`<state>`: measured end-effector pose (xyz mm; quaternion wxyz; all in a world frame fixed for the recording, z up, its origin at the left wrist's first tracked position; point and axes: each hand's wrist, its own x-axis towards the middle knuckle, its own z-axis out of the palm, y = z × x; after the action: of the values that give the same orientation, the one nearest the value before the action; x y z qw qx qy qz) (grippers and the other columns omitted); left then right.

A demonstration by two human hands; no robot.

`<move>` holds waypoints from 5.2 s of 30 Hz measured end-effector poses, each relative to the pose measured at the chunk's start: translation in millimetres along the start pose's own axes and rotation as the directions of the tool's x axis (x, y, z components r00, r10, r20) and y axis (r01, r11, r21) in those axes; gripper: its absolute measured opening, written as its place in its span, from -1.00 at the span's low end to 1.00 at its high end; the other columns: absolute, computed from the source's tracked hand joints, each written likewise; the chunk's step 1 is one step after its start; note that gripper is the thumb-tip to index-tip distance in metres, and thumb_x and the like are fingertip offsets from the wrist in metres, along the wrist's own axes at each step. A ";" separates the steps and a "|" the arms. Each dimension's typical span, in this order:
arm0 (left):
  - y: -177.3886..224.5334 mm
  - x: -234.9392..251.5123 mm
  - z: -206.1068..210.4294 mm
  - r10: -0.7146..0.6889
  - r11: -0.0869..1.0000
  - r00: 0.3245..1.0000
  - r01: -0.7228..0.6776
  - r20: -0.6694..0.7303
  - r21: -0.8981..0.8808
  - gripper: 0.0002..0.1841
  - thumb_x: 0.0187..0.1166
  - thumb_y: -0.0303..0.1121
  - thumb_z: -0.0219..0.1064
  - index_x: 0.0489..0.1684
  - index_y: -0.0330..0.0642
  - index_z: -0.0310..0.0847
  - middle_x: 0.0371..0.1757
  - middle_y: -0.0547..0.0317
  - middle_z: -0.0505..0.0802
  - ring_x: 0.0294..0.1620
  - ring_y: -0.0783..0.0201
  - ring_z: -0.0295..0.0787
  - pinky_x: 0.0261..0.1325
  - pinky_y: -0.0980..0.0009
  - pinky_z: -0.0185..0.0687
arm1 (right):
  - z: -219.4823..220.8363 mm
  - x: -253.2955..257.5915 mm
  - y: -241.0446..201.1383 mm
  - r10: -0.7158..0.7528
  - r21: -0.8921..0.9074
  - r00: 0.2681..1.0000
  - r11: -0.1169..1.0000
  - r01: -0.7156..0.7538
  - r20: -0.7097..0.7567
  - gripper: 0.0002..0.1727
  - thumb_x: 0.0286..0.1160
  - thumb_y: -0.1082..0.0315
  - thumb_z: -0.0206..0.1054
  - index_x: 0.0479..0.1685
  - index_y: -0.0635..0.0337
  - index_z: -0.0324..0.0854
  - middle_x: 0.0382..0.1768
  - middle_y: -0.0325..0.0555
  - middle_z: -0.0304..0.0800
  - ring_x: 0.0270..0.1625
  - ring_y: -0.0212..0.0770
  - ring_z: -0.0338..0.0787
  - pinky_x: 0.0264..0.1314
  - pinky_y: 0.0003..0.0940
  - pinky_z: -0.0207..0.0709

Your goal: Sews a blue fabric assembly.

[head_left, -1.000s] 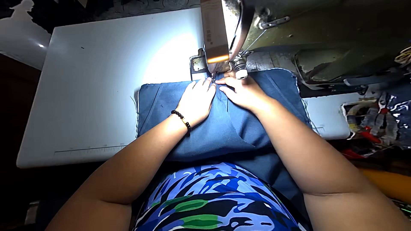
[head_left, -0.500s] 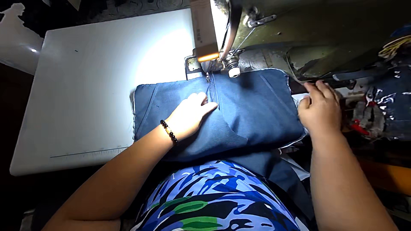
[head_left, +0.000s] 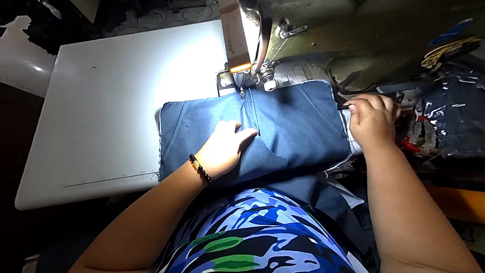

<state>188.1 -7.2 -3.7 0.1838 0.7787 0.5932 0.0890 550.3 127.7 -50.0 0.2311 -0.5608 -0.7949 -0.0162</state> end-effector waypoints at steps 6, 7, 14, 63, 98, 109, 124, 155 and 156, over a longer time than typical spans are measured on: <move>12.0 -15.8 18.7 -0.105 0.970 0.988 0.078 -0.110 -0.229 -0.49 0.51 -0.48 0.21 0.45 0.15 0.70 0.56 -0.21 0.58 0.67 -0.16 0.35 0.58 -0.03 0.35 | -14.8 -41.6 -66.3 0.240 0.361 0.932 0.923 -0.133 -0.272 -0.59 0.90 0.33 -0.19 0.27 0.53 0.41 -0.09 0.14 0.71 -0.04 -0.08 0.77 0.17 -0.10 0.63; 15.5 -16.1 26.1 -0.136 0.960 0.981 0.095 -0.141 -0.264 -0.52 0.54 -0.43 0.19 0.43 0.16 0.71 0.62 -0.21 0.53 0.72 -0.20 0.27 0.64 -0.14 0.26 | -10.8 -48.5 -96.7 0.197 0.554 0.949 0.832 -0.029 -0.246 -0.67 0.92 0.33 -0.21 0.26 0.37 0.35 -0.12 -0.18 0.68 -0.15 -0.37 0.75 -0.01 -0.36 0.69; 2.7 -17.3 52.3 -0.088 0.977 0.960 0.030 -0.266 -0.213 -0.59 0.74 -0.07 0.05 0.42 0.36 0.72 0.67 -0.04 0.53 0.85 -0.18 0.07 0.61 -0.57 -0.29 | 37.9 -23.1 -183.8 -0.218 0.780 0.967 0.625 0.035 0.130 -0.73 0.80 0.39 -0.01 0.01 0.31 0.60 -0.34 -0.21 0.72 -0.37 -0.46 0.68 -0.17 -0.48 0.62; 1.9 -25.5 81.3 0.457 0.867 0.722 -0.491 -0.519 0.082 -0.80 0.56 -0.46 0.33 -0.13 -0.07 0.93 -0.02 0.03 0.95 0.19 0.02 0.84 0.39 0.08 0.60 | -8.1 -42.0 -163.3 -0.529 0.052 0.809 0.843 0.535 0.257 -0.70 0.75 0.26 0.12 -0.27 0.15 0.71 -0.52 0.00 0.58 -0.34 0.10 0.66 -0.28 -0.03 0.28; 0.7 -23.9 80.3 0.459 0.849 0.723 -0.528 -0.516 0.014 -0.79 0.55 -0.50 0.31 -0.13 -0.15 0.93 0.01 -0.02 0.93 -0.05 0.13 0.81 0.10 0.34 0.66 | -18.2 -7.7 8.1 0.100 -0.154 0.995 0.983 -0.098 0.004 -0.62 0.78 0.33 0.06 0.24 0.29 0.76 0.19 0.57 0.64 0.35 0.68 0.50 0.35 0.58 0.26; -0.3 -26.0 79.4 0.393 0.860 0.753 -0.504 -0.528 -0.079 -0.84 0.56 -0.47 0.35 -0.19 -0.15 0.91 -0.14 0.01 0.83 -0.04 0.23 0.77 0.07 0.39 0.70 | 31.1 -28.3 -169.4 -0.543 0.513 0.828 0.755 0.408 0.141 -0.54 0.74 0.07 0.12 -0.55 0.14 0.54 -0.53 -0.09 0.56 -0.30 -0.04 0.65 -0.21 -0.10 0.36; -6.9 31.6 25.7 0.530 0.848 0.837 -0.521 -0.135 0.093 -0.75 0.70 -0.37 0.13 -0.26 -0.22 0.74 -0.19 0.03 0.78 -0.09 0.02 0.74 -0.08 0.09 0.60 | 23.3 -65.1 -168.4 -0.333 0.583 0.933 0.788 0.197 0.135 -0.74 0.49 0.29 0.28 -0.56 0.17 0.65 -0.29 -0.11 0.66 -0.06 -0.09 0.66 0.04 -0.13 0.51; 17.1 1.3 52.8 -0.161 0.987 0.965 0.160 -0.208 -0.021 -0.44 0.60 0.13 0.21 0.40 -0.05 0.64 0.74 0.13 0.48 0.85 0.03 0.13 0.68 -0.32 -0.09 | 17.3 -49.9 -147.3 -0.506 0.534 0.862 0.721 0.441 -0.028 -0.70 0.53 0.29 0.23 -0.41 0.18 0.85 -0.11 -0.07 0.88 0.14 -0.10 0.79 0.26 -0.17 0.61; 11.0 -1.0 53.0 -0.138 0.990 0.966 0.135 -0.220 -0.029 -0.43 0.60 0.14 0.21 0.40 -0.04 0.64 0.73 0.15 0.51 0.85 0.06 0.16 0.69 -0.30 -0.08 | 19.2 -51.5 -146.3 -0.535 0.516 0.844 0.715 0.471 -0.030 -0.69 0.54 0.28 0.21 -0.37 0.18 0.87 0.01 -0.06 0.89 0.24 -0.07 0.78 0.36 -0.11 0.58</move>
<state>216.6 -20.2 -47.9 0.1276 0.7199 0.6615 0.1668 425.7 33.4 -52.8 0.3073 -0.2423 -0.9055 0.1641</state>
